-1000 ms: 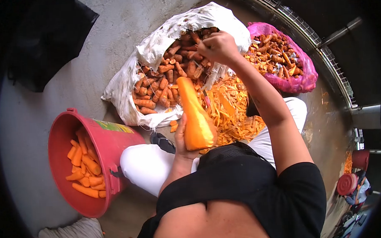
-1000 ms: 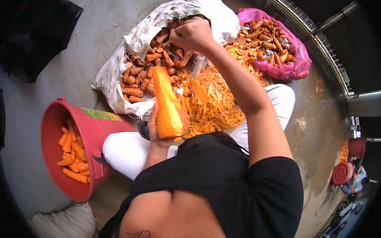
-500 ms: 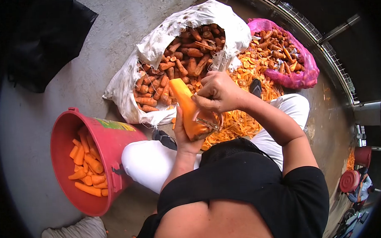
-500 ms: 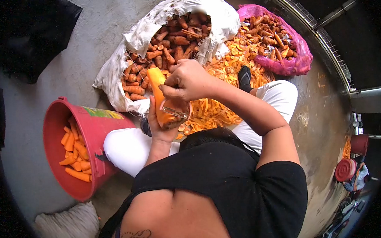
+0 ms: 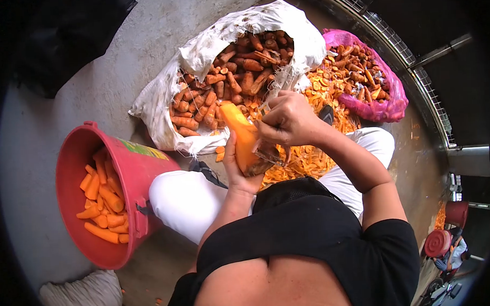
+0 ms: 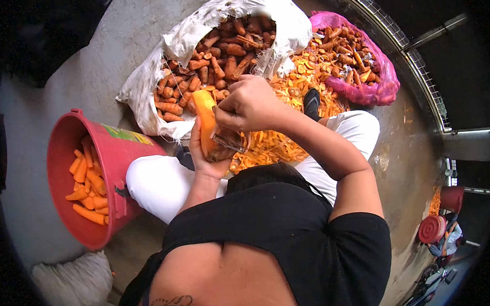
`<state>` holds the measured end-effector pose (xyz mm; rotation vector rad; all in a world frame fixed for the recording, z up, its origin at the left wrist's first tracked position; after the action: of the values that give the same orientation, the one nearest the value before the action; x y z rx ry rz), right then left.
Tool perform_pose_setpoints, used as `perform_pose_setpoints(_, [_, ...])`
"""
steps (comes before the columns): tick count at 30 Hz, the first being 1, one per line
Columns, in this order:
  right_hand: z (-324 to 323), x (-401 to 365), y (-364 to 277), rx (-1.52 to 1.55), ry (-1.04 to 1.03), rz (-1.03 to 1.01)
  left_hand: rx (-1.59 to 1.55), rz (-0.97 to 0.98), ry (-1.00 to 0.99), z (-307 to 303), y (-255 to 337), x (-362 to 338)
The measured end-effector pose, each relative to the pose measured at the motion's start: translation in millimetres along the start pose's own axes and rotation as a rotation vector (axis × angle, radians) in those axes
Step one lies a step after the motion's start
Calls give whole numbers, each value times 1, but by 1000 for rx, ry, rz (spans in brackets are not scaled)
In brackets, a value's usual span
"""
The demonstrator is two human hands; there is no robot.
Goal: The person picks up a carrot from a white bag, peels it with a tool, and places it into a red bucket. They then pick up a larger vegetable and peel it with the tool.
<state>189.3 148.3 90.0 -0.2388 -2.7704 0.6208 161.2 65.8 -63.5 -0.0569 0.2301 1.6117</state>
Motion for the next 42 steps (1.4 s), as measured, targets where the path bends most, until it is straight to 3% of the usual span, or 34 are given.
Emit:
perform_pose_setpoints(5, [-2, 0, 6, -72, 9, -18, 24, -12, -150, 3, 0, 0])
perform_pose_setpoints(6, [-3, 0, 18, -106, 26, -14, 77, 13, -93, 1, -1, -2])
perform_pose_setpoints(7, [1, 0, 47, -191, 37, 55, 133, 36, -39, -1, -2, -6])
perform_pose_setpoints(9, [-3, -6, 104, -422, 71, 173, 93, -17, -130, 12, -8, -8])
perform_pose_setpoints(11, [-30, -17, 130, -378, 140, 450, 71, -6, -107, 16, -7, -9])
perform_pose_setpoints(12, [-47, -18, 113, -301, 203, 481, 103, -27, -153, 10, -5, -6])
perform_pose_setpoints(13, [-53, -17, 99, -154, 272, 420, 86, -7, -152, 8, -3, -7])
perform_pose_setpoints(15, [-35, -12, 77, 211, 100, 401, 64, 30, -171, 10, 2, -2])
perform_pose_setpoints(16, [-37, -4, 42, 81, 169, 94, 56, 68, -137, 24, 4, 0])
perform_pose_setpoints(19, [-17, 6, -7, 93, -18, -173, 65, -12, -196, 28, 0, 2])
perform_pose_setpoints(25, [1, 17, -11, 61, -104, -293, -26, -92, -109, 12, -12, 0])
perform_pose_setpoints(27, [9, 24, 37, -18, -102, -120, 87, -139, -160, -5, -19, -2])
perform_pose_setpoints(30, [-9, 37, 90, -362, 126, -29, 43, -171, -98, -3, -25, -2])
perform_pose_setpoints(31, [-16, 38, 95, -609, 170, 12, 36, -158, -82, -1, -24, 0])
perform_pose_setpoints(34, [-67, 22, 85, -842, 559, 112, 6, -105, -106, 10, -18, 2])
perform_pose_setpoints(36, [-89, 8, 66, -896, 670, 112, 33, -99, -123, 15, -16, 0])
perform_pose_setpoints(39, [-75, 6, 72, -408, 417, 196, 61, -77, -83, 14, -14, 1])
perform_pose_setpoints(40, [-56, 7, 78, -201, 184, 274, 58, -68, -58, 10, -13, 1])
perform_pose_setpoints(41, [-37, 1, 83, 244, 92, 358, 55, -58, -32, 7, -13, 1])
perform_pose_setpoints(42, [-24, -6, 79, 430, 35, 430, 36, -67, -83, 10, -14, 2])
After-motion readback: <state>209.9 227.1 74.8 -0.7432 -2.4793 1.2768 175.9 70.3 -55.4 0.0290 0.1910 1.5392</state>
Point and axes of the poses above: each hand's wrist, its own x-axis towards the middle knuckle, its own z-axis out of the palm, y = z × x, the point moved 9 cm from there along x, towards the middle knuckle, and after that the axes turned 11 degrees about -y, right-handed, at the moved point
